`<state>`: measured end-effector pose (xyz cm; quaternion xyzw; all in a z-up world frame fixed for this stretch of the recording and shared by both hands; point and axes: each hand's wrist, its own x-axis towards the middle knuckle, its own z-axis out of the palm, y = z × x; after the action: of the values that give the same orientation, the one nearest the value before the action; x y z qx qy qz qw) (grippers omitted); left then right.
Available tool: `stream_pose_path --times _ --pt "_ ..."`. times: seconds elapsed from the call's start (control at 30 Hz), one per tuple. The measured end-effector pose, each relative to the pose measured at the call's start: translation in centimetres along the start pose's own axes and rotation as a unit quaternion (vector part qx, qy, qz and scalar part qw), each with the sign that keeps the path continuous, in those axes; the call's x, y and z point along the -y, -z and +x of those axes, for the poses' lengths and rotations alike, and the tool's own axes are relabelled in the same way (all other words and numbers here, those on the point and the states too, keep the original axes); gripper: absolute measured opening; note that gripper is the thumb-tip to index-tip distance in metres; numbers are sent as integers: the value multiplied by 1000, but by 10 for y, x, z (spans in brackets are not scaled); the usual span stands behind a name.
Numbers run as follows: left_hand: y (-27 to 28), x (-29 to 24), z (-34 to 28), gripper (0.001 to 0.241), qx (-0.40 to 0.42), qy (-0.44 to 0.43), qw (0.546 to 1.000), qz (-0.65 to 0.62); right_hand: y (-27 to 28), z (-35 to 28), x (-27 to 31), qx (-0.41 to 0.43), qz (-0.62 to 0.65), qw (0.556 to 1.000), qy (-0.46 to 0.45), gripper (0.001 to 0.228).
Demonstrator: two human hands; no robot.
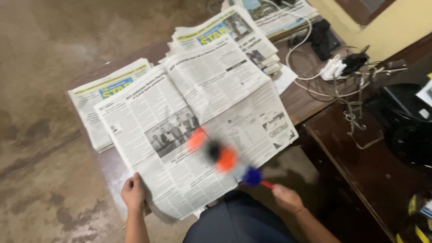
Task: Dusting and flipping through newspapers on a desk.
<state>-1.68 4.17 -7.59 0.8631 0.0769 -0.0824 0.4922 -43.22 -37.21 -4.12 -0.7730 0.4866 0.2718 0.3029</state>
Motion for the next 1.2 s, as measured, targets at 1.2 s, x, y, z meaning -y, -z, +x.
stream_pose_path --times 1.2 --pt "-12 -6 28 27 -103 -19 994 -40 113 246 -25 -310 142 935 97 41"
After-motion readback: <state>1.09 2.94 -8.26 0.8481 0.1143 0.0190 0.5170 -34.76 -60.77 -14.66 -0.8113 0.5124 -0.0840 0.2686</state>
